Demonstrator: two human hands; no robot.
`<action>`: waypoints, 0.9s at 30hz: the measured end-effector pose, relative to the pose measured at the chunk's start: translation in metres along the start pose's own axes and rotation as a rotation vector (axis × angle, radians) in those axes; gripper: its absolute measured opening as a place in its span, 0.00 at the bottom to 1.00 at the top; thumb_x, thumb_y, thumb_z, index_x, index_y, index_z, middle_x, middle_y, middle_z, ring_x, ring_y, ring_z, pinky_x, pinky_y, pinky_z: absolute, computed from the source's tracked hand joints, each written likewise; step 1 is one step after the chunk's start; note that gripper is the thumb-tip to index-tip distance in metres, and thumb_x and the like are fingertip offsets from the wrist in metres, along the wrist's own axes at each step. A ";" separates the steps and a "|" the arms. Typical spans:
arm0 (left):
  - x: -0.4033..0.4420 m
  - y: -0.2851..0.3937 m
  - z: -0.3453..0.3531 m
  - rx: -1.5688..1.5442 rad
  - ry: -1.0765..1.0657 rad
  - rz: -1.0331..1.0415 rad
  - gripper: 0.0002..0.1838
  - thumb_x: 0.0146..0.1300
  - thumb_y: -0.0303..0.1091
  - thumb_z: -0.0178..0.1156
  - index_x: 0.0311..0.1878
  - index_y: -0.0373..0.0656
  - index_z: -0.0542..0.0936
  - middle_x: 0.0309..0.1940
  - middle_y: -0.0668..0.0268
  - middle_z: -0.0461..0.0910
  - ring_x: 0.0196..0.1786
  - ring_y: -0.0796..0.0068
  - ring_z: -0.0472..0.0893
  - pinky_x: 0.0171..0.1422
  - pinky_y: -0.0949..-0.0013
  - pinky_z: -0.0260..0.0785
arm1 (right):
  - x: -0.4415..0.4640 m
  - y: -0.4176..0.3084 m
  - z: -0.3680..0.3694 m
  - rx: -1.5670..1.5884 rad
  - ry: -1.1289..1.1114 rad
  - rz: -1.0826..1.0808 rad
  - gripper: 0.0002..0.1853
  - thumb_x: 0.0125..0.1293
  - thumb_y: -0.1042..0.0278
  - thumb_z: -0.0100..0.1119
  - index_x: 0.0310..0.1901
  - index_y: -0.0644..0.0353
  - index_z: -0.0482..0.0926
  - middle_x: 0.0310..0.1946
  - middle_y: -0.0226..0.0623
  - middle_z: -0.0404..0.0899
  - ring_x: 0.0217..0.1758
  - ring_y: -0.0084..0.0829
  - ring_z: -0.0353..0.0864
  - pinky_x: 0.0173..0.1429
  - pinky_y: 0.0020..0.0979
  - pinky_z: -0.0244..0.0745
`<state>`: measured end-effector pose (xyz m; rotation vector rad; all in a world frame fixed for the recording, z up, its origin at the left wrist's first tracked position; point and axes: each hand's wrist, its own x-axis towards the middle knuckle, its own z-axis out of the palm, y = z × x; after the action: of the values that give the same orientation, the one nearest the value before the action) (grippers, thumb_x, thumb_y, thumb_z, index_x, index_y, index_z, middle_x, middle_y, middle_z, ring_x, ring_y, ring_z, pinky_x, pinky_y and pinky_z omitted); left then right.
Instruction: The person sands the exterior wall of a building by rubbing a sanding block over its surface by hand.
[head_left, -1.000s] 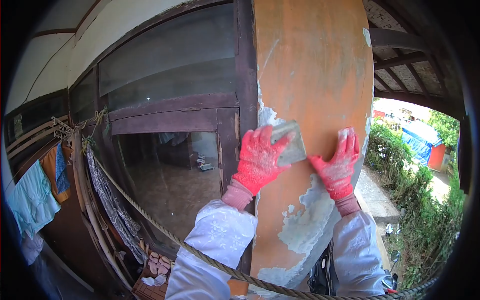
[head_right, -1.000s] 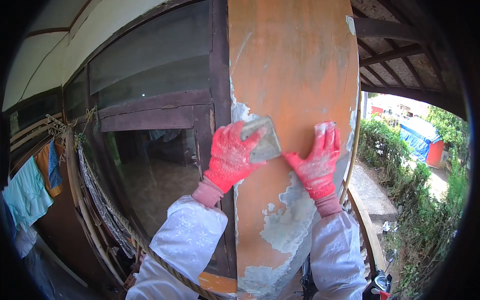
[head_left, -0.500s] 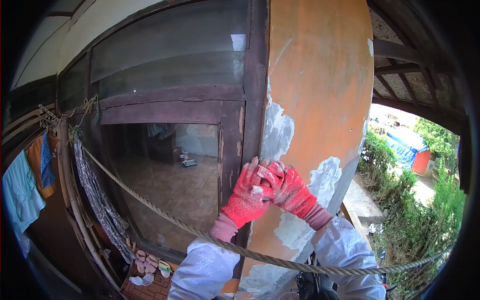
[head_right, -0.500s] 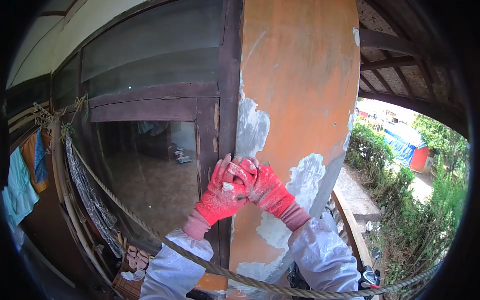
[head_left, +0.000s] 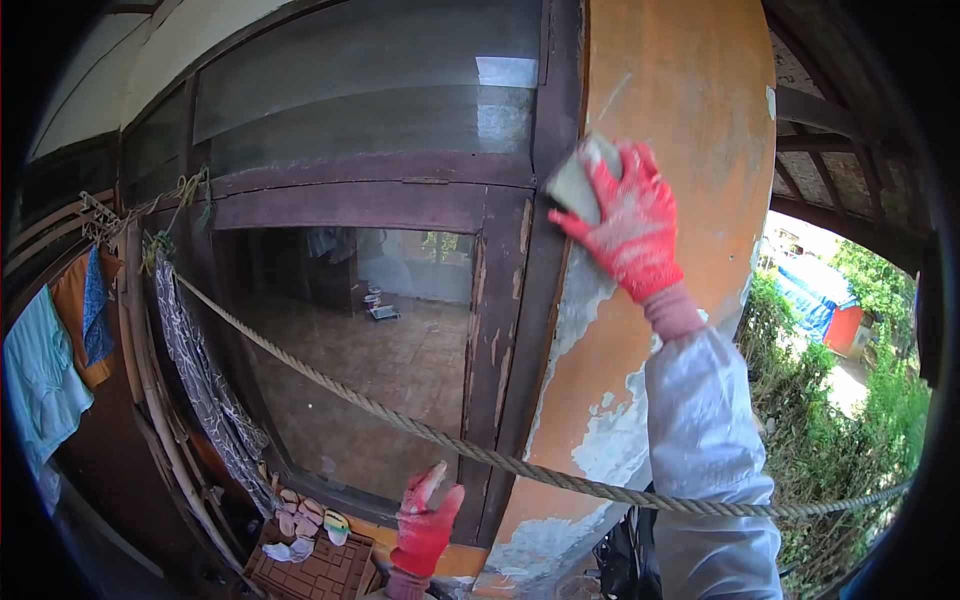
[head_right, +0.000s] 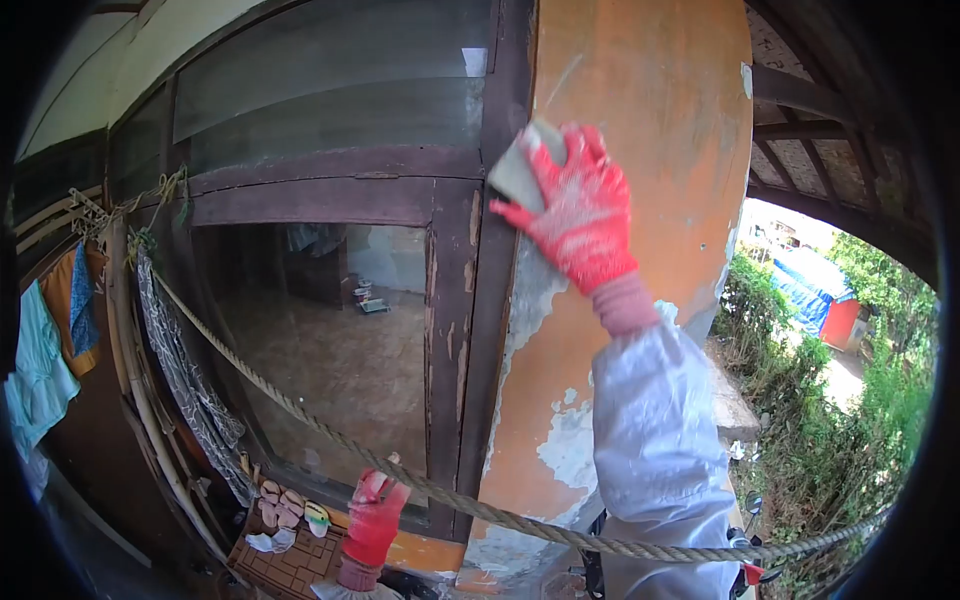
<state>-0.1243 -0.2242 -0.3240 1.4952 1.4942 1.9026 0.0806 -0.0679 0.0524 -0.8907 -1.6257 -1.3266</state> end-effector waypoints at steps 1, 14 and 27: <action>-0.013 -0.011 -0.006 -0.010 -0.008 -0.003 0.24 0.61 0.33 0.73 0.60 0.40 0.82 0.56 0.58 0.81 0.57 0.60 0.81 0.63 0.60 0.73 | -0.051 -0.012 0.009 0.072 -0.068 -0.147 0.43 0.56 0.28 0.65 0.66 0.50 0.73 0.64 0.46 0.71 0.71 0.48 0.67 0.63 0.44 0.76; -0.066 -0.013 0.003 -0.255 0.115 -0.128 0.15 0.69 0.31 0.65 0.57 0.40 0.83 0.56 0.58 0.83 0.58 0.66 0.82 0.64 0.66 0.74 | 0.052 0.027 0.015 -0.189 0.161 0.194 0.37 0.60 0.40 0.67 0.68 0.48 0.73 0.64 0.55 0.71 0.67 0.56 0.69 0.67 0.50 0.69; -0.089 0.024 0.011 -0.174 0.113 -0.133 0.17 0.66 0.28 0.67 0.58 0.42 0.84 0.55 0.59 0.82 0.53 0.69 0.83 0.57 0.67 0.77 | 0.027 -0.013 -0.008 -0.169 -0.088 -0.061 0.36 0.61 0.43 0.68 0.71 0.38 0.71 0.56 0.53 0.70 0.58 0.49 0.76 0.51 0.46 0.77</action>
<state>-0.0697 -0.2941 -0.3526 1.2010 1.3952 2.0088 0.0590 -0.0782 0.0731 -1.0193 -1.6367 -1.5030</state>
